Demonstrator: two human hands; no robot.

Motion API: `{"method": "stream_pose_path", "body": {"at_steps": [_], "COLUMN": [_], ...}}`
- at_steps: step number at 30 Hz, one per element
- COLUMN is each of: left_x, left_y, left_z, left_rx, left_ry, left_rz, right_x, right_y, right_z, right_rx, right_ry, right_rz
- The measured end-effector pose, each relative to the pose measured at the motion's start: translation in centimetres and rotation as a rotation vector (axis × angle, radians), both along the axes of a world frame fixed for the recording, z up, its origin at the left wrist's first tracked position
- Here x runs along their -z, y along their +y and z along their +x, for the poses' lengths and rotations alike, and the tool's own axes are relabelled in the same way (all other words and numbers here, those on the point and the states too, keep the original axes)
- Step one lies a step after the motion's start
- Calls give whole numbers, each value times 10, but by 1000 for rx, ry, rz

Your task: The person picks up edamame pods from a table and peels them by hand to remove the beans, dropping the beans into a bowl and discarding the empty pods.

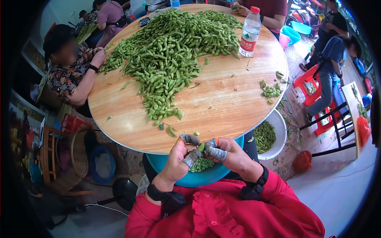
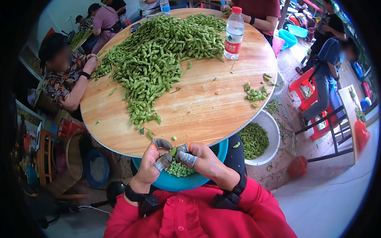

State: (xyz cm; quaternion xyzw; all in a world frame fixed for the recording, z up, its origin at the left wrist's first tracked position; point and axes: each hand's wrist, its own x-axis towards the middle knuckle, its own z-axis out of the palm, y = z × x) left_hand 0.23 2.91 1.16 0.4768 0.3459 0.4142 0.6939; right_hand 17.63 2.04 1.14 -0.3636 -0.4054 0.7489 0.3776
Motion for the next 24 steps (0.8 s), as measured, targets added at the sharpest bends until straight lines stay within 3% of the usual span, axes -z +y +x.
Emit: {"method": "stream_pose_path", "body": {"at_steps": [15,18,21,22,24], "left_x": [11,20,5,-1,3], "left_y": [-3,-6,-14,-14,-15], "left_z": [-3,1,3,4,2], "left_rx": [65,-29,-52,-77,-66], "left_ry": [25,179,829,963,1016], "left_rz": [-37,158,668,846,945], "right_x": [17,23,18,17,16], "right_y": [-1,-2,-3,-3,-4], "right_z": [-4,-4,-5,-6,-7], "right_rx": [9,31,66,65,60], "right_ry": [-1,16,-28,-8,24], "right_rz": [-48,-34,5,14,72]}}
